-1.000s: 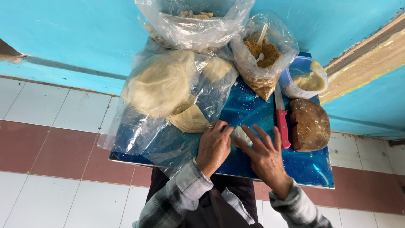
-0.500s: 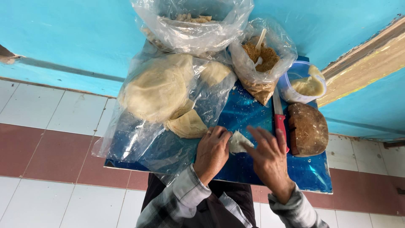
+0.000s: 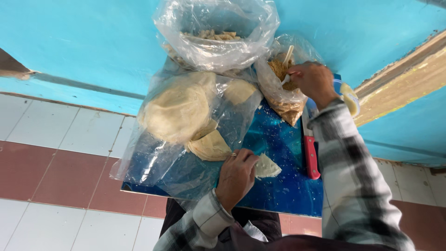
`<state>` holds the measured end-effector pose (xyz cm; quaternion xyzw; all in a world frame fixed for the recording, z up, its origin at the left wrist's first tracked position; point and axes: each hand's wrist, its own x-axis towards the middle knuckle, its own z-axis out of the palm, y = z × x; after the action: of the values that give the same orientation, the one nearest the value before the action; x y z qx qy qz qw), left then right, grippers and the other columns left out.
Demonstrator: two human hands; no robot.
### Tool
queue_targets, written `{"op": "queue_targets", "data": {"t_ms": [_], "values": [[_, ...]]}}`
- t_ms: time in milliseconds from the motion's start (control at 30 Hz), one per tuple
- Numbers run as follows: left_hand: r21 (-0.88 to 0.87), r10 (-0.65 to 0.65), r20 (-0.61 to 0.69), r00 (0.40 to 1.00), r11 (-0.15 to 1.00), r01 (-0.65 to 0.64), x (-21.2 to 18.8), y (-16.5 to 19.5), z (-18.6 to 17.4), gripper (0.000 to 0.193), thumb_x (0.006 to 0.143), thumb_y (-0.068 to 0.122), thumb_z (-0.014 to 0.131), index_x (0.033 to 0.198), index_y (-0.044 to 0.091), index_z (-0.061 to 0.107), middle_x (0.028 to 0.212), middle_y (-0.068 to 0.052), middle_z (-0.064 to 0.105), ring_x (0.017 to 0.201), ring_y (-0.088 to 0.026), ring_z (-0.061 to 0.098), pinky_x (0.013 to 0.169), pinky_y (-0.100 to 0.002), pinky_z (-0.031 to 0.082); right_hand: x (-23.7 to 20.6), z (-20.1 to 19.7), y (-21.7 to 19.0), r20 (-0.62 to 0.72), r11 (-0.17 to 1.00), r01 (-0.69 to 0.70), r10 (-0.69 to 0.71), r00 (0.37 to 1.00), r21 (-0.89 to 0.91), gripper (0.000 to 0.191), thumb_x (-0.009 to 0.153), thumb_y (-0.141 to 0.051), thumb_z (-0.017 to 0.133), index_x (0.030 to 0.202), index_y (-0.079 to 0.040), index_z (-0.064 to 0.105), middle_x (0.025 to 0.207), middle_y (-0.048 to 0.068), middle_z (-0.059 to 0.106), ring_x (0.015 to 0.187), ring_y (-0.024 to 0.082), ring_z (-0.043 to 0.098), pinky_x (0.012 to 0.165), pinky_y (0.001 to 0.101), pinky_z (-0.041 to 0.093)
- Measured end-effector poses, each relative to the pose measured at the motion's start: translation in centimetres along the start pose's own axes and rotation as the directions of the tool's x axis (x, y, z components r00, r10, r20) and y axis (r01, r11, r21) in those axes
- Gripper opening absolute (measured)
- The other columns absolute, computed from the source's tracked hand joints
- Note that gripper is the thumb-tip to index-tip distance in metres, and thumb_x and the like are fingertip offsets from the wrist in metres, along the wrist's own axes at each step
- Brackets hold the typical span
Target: The person pinches off pieces of dough, flattens them on a plastic-covered board, spoons brown paste filling from a bag onto each piece, and folds and pinches the dough closed around the filling, placing finished stuffed pastries into a plastic bag.
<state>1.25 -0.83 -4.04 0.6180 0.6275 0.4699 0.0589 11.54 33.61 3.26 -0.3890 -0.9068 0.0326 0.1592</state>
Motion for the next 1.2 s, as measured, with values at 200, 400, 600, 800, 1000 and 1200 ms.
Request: {"op": "queue_targets", "data": {"t_ms": [200, 400, 600, 800, 1000, 1200], "values": [[0.014, 0.005, 0.021, 1.0, 1.0, -0.005, 1.0, -0.1, -0.7, 0.021, 0.083, 0.001, 0.072, 0.104, 0.003, 0.071, 0.104, -0.01, 0.064, 0.096, -0.032, 0.063, 0.084, -0.045, 0.052, 3.7, 1.7, -1.8, 0.139, 0.947, 0.211, -0.182, 0.974, -0.241, 0.032, 0.077, -0.01, 0.072, 0.099, -0.03, 0.082, 0.104, 0.0, 0.072, 0.097, 0.028, 0.07, 0.076, 0.0455, 0.055], [0.016, 0.006, 0.027, 1.0, 1.0, -0.007, 0.6, -1.3, -0.4, 0.02, 0.086, 0.001, 0.071, 0.106, 0.002, 0.072, 0.106, -0.01, 0.064, 0.096, -0.029, 0.064, 0.086, -0.043, 0.053, 3.2, 0.7, -0.4, 0.33, 0.965, 0.168, -0.094, 0.939, -0.203, 0.014, 0.075, -0.021, 0.084, 0.087, -0.026, 0.081, 0.092, -0.002, 0.075, 0.092, 0.022, 0.069, 0.076, 0.0432, 0.053], [0.007, -0.01, 0.03, 0.999, 1.0, 0.01, -0.1, -1.4, -0.1, 0.019, 0.087, 0.001, 0.071, 0.106, 0.002, 0.072, 0.106, -0.01, 0.064, 0.096, -0.029, 0.065, 0.086, -0.043, 0.053, 2.8, 0.2, 2.6, 0.203, 0.832, -0.151, 0.047, 0.978, 0.534, 0.007, 0.098, -0.022, 0.069, 0.103, -0.022, 0.074, 0.088, -0.003, 0.077, 0.076, 0.01, 0.071, 0.064, 0.0263, 0.056], [0.013, -0.007, 0.03, 1.0, 1.0, 0.006, -0.2, -1.0, -0.1, 0.019, 0.086, 0.002, 0.071, 0.105, 0.002, 0.072, 0.105, -0.01, 0.065, 0.096, -0.03, 0.065, 0.087, -0.044, 0.052, 1.4, 2.1, 2.6, -0.138, 0.991, 0.135, -0.136, 0.981, -0.02, 0.016, 0.1, -0.011, 0.07, 0.11, -0.015, 0.082, 0.095, 0.01, 0.077, 0.078, 0.026, 0.074, 0.074, 0.0379, 0.058], [0.002, -0.011, 0.018, 1.0, 1.0, 0.011, 0.0, -0.5, 0.0, 0.019, 0.086, 0.001, 0.07, 0.105, 0.003, 0.071, 0.105, -0.01, 0.065, 0.097, -0.031, 0.065, 0.087, -0.044, 0.052, 1.1, 2.6, 2.7, -0.174, 0.956, 0.269, -0.246, 0.953, 0.121, 0.015, 0.094, -0.006, 0.071, 0.102, -0.011, 0.083, 0.092, 0.014, 0.075, 0.079, 0.029, 0.071, 0.075, 0.0393, 0.057], [0.018, -0.014, 0.014, 1.0, 1.0, 0.013, -0.5, -0.2, 0.5, 0.019, 0.085, 0.0, 0.07, 0.104, 0.003, 0.072, 0.105, -0.009, 0.066, 0.099, -0.03, 0.066, 0.086, -0.044, 0.053, -2.2, 0.9, 5.2, -0.183, 0.931, 0.007, 0.064, 0.981, 0.366, 0.027, 0.092, 0.003, 0.062, 0.107, -0.009, 0.081, 0.088, 0.009, 0.077, 0.079, 0.018, 0.073, 0.072, 0.0318, 0.056]]}}
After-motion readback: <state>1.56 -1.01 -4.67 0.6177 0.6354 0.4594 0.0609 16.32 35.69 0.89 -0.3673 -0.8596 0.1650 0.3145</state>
